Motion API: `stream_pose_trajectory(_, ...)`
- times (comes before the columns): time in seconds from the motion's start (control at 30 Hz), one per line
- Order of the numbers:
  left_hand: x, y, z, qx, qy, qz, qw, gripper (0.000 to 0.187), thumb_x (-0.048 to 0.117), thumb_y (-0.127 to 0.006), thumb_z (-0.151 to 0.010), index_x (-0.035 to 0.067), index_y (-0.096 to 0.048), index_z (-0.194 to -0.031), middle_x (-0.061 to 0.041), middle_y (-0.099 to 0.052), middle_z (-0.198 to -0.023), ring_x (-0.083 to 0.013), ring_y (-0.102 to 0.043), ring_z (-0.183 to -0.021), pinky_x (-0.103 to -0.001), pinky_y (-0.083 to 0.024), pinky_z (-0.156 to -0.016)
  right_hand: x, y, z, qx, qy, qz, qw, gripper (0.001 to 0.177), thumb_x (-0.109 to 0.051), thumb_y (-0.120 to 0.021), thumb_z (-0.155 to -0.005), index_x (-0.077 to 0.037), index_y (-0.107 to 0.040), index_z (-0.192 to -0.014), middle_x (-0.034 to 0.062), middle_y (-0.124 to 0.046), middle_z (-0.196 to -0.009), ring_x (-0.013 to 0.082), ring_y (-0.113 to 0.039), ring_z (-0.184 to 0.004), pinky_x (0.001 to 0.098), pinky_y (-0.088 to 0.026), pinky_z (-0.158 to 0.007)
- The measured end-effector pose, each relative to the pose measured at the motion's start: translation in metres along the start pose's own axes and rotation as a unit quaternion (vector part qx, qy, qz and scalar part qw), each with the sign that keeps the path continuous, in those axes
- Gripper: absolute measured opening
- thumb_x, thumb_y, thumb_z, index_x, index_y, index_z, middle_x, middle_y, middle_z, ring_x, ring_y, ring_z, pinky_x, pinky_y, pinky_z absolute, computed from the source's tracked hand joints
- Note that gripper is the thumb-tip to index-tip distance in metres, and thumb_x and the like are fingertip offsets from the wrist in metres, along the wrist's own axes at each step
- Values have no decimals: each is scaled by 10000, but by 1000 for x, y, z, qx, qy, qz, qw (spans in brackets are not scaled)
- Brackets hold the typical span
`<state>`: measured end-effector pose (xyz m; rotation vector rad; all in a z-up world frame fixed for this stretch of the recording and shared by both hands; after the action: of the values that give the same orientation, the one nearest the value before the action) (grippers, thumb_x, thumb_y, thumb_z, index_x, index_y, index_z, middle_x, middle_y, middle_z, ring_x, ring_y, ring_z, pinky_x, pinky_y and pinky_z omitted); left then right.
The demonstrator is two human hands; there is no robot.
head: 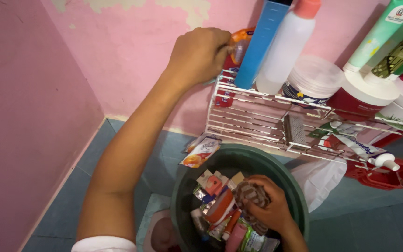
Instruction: The person organizes various toiletry items, including shampoo sachets, boxes, and bottles, by picking them up from a bucket and placing them onto a wire bathroom shelf.
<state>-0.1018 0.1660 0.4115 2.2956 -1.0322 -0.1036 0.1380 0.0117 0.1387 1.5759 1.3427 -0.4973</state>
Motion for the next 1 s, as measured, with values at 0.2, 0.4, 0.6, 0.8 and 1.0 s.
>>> stream_pose_trajectory(0.2, 2, 3, 1, 8, -1, 16, 1000, 120, 199, -659, -921, 139, -758, -952, -87, -726, -898, -351, -673, -824, -488, -514, -670, -1, 1, 0, 3, 6, 20, 1000, 462, -10, -803, -696, -16, -679, -1140, 144, -696, -1194, 218, -698, -1074, 330, -547, -912)
stream_pose_trajectory(0.4, -2, 2, 0, 12, -12, -4, 1000, 110, 212, -679, -933, 128, -746, -954, -69, -717, -912, -344, -672, -836, -485, -512, -676, -1, 3, 1, -5, 6, -2, 1000, 481, 6, -783, -681, -16, -685, -1151, 143, -695, -1184, 223, -700, -1062, 325, -552, -900)
stream_pose_trajectory(0.6, -6, -5, 4, 17, -26, 5, 1000, 126, 221, -677, -957, 129, -744, -1010, -69, -706, -937, -349, -666, -846, -483, -507, -671, 1, 2, 3, -3, -5, -16, 1000, 481, 9, -791, -687, -12, -669, -1153, 143, -684, -1185, 210, -696, -1041, 313, -560, -873)
stream_pose_trajectory(0.8, -15, -2, 13, 35, 5, 75, 997, 138, 204, -685, -953, 124, -742, -1051, -71, -730, -920, -310, -707, -807, -434, -544, -687, 2, 2, 6, -4, -3, -14, 1000, 469, 5, -798, -702, -8, -670, -1153, 140, -686, -1189, 209, -694, -1051, 316, -557, -886)
stream_pose_trajectory(1.0, -47, 0, 90, 122, 122, 224, 959, 99, 51, -662, -1010, 28, -644, -1104, -130, -592, -838, -177, -533, -697, -292, -478, -700, 11, 6, 12, 5, 8, -21, 1000, 486, 13, -780, -697, -13, -651, -1165, 143, -673, -1204, 206, -680, -1078, 314, -546, -909)
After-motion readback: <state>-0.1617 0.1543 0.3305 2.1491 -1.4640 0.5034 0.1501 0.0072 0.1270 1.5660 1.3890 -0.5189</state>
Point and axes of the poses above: each hand's wrist, its own z-axis away from the middle knuckle, its own y-axis out of the back of the hand, x = y × z, the point moved 7 cm from there along -z, towards the middle knuckle
